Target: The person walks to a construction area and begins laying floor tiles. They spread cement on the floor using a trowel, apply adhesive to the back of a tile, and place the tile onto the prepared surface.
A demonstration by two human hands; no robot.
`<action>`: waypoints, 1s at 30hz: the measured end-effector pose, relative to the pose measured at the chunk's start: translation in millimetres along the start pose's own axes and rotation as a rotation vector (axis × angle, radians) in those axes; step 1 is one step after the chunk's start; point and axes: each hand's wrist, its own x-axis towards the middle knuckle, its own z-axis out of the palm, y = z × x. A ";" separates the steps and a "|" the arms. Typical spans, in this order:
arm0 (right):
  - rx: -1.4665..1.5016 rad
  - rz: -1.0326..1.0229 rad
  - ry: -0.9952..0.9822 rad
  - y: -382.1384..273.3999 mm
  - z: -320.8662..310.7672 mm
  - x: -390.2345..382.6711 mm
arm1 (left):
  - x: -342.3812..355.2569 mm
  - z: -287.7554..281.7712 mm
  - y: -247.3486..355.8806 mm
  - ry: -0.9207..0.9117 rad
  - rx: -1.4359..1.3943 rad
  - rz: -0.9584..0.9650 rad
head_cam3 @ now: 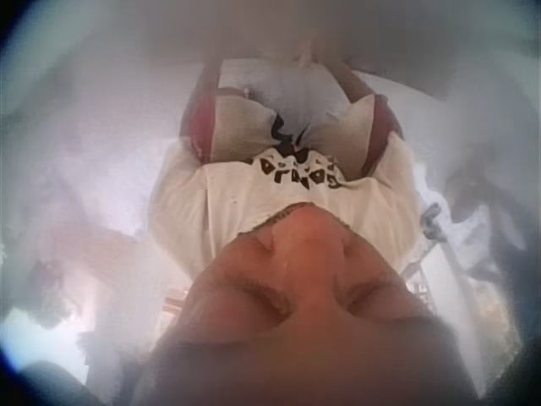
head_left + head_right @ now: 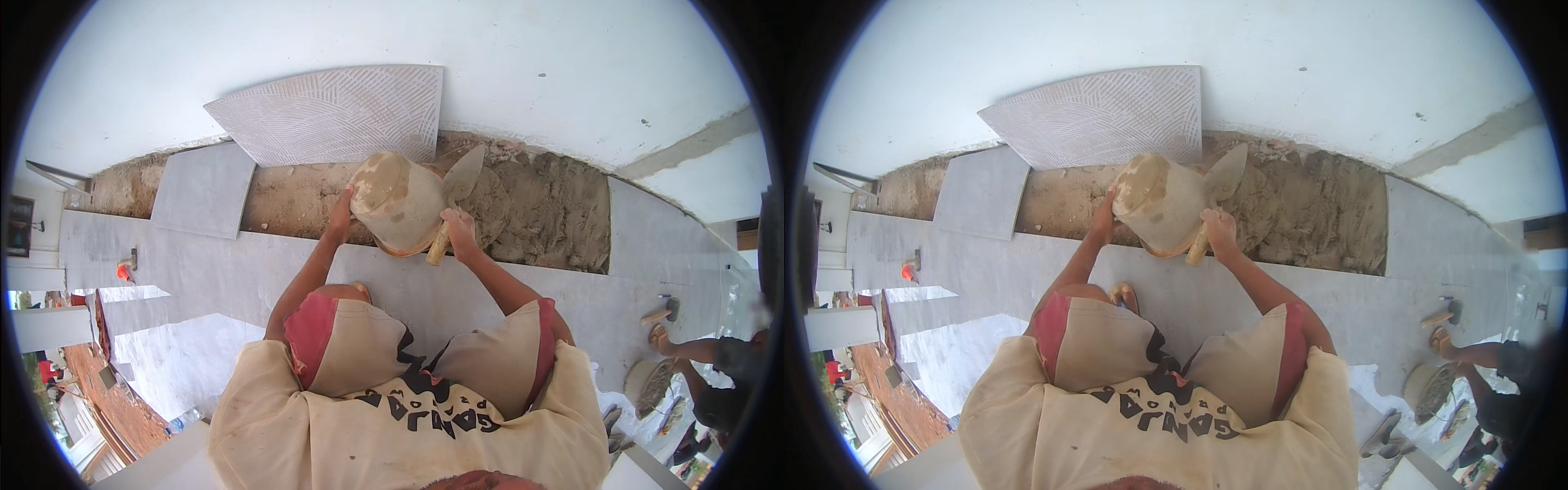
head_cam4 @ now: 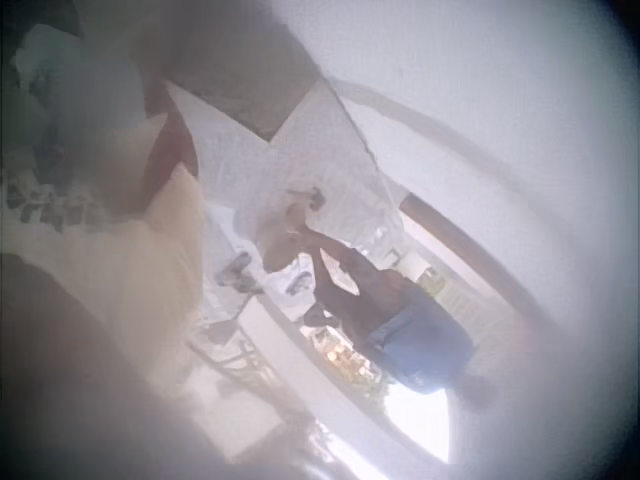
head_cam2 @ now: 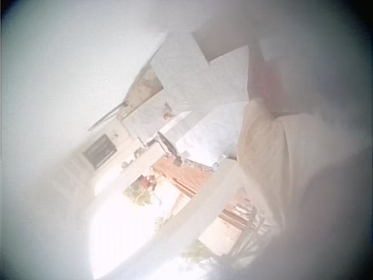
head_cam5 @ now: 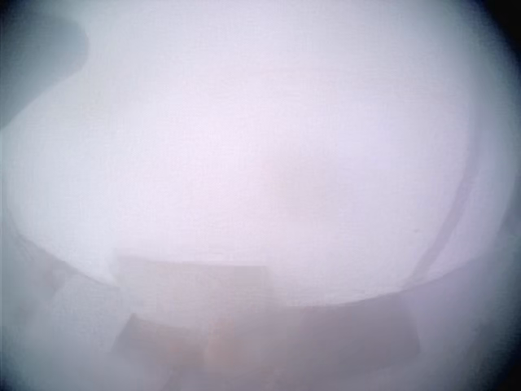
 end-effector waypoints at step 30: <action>-0.795 0.029 0.826 -170.9 -268.1 -259.1 | -106.8 98.5 -26.1 -1.471 0.402 -0.523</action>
